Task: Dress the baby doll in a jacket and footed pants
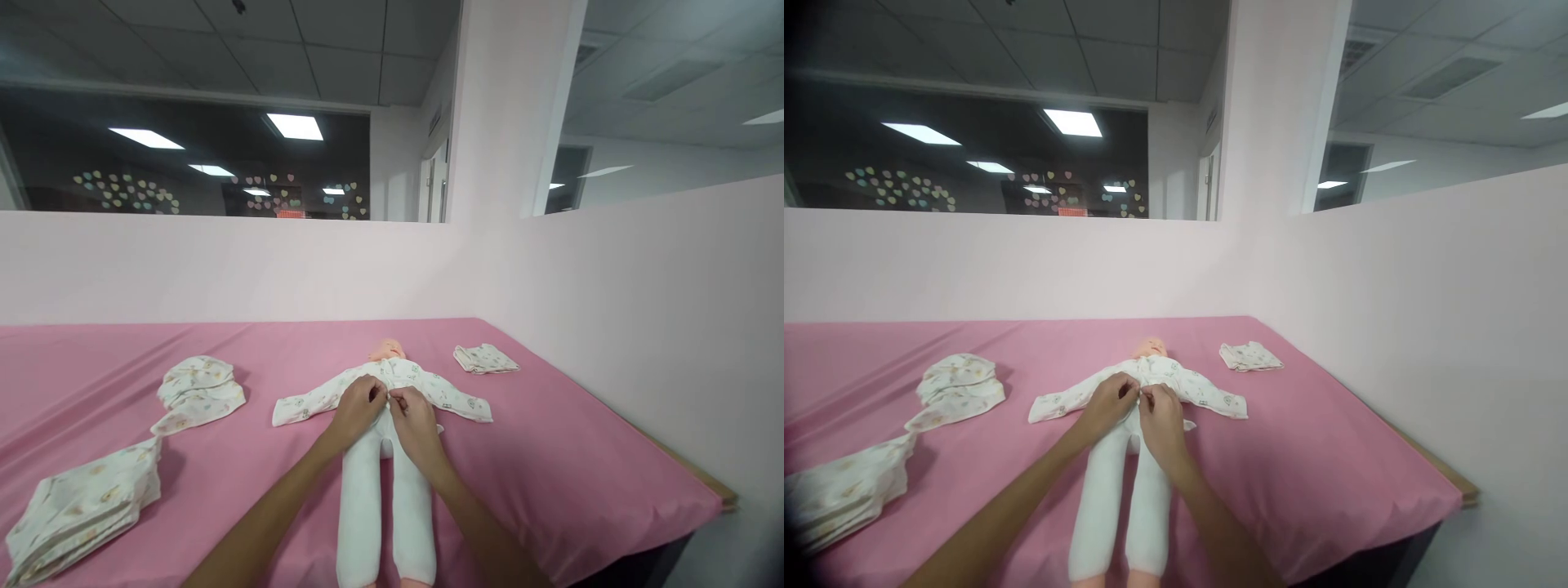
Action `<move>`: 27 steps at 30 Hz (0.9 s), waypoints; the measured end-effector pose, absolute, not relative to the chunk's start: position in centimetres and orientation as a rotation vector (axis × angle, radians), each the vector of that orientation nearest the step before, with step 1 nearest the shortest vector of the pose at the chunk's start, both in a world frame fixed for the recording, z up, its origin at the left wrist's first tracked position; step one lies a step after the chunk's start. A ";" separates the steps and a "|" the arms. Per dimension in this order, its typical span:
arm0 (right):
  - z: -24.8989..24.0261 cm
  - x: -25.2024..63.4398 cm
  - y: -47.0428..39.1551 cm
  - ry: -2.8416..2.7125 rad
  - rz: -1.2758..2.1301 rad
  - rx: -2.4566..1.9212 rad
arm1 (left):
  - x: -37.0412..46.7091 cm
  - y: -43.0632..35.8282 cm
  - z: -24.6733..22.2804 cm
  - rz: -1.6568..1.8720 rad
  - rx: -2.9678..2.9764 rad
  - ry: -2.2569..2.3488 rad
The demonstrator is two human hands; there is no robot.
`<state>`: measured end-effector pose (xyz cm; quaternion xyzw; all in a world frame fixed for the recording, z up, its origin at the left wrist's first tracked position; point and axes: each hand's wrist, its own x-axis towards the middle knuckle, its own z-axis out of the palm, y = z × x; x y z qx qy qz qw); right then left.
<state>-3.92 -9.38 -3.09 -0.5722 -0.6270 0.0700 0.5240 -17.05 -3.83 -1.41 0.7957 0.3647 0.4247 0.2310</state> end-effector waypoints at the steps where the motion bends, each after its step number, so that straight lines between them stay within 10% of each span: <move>1: -3.1 -3.9 -9.4 -1.505 0.138 -1.374 | -17.0 -3.8 -1.5 1.185 2.218 1.003; 27: -3.4 -3.7 -10.0 -1.649 -0.153 -1.493 | -18.0 -3.3 -1.2 1.026 2.302 0.926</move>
